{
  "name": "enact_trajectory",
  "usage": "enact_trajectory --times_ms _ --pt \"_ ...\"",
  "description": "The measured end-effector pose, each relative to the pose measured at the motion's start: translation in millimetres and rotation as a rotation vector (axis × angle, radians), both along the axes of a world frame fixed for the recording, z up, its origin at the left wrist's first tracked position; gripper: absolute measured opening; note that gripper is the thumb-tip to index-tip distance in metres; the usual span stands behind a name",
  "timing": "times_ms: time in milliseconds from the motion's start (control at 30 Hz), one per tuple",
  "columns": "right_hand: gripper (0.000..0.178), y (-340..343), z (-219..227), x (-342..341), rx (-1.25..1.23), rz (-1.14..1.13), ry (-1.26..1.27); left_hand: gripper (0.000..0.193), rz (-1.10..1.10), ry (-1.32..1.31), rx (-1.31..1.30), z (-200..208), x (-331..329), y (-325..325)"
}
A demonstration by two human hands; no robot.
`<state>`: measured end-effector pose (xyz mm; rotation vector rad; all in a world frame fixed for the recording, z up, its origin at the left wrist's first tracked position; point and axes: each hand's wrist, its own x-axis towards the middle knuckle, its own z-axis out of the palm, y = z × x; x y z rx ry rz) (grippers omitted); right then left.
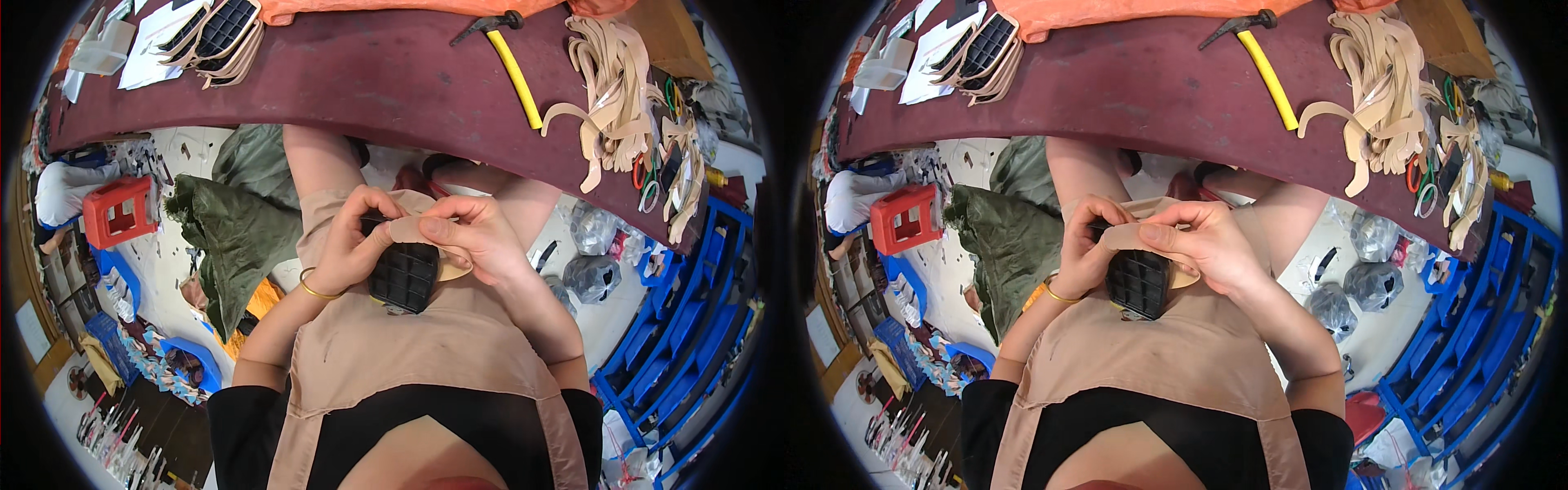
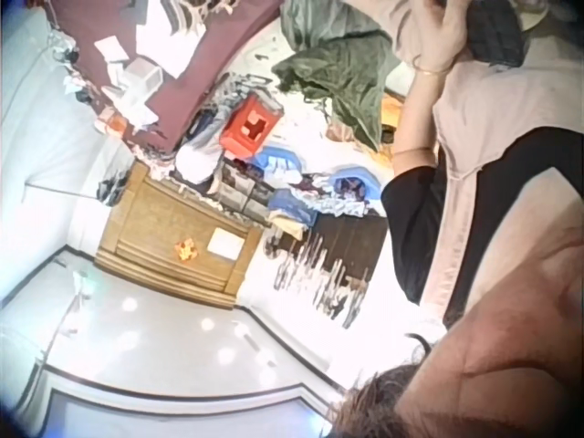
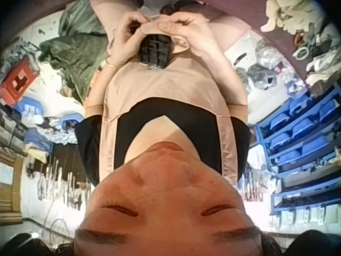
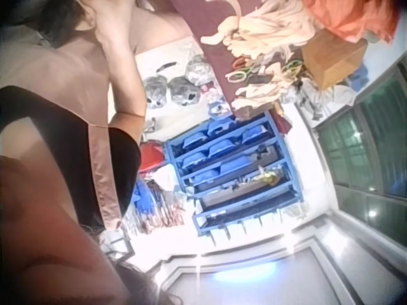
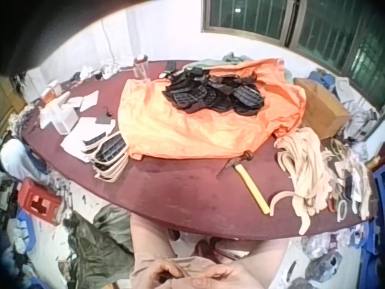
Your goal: Assembling shoe sole components by hand and with a small hammer.
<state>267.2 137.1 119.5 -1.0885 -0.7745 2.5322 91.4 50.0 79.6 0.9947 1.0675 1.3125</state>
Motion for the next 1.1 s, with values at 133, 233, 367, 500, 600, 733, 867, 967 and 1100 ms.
enact_trajectory --times_ms 133,233,367,500,600,733,867,967,1100 --pt "0.016 -5 -4 1 -0.063 -0.059 0.02 0.018 0.056 0.05 -0.013 0 3 0" --pt "0.018 -5 -6 0 -0.088 -0.072 0.026 0.017 0.064 0.123 -0.006 -5 3 -2" --pt "0.018 -6 -6 -1 -0.066 -0.072 -0.007 0.017 0.068 0.141 -0.027 -5 4 -3" --pt "0.018 -6 -4 -1 -0.084 -0.028 -0.001 0.017 0.09 0.189 -0.059 2 5 -2" --pt "0.018 -14 -4 -8 0.125 -0.152 -0.094 0.018 0.132 0.154 -0.092 10 10 -1" --pt "0.016 -10 -9 1 0.698 -0.003 -0.165 0.026 0.082 0.094 -0.13 12 7 -1" --pt "0.015 1 8 -1 1.157 0.212 -0.259 0.031 -0.006 0.122 -0.129 24 0 4" --pt "0.014 -3 9 -8 1.188 0.128 -0.24 0.033 -0.087 0.105 -0.065 25 -6 6" --pt "0.013 5 3 -12 1.142 0.194 -0.262 0.035 -0.032 0.257 -0.014 19 -4 9"
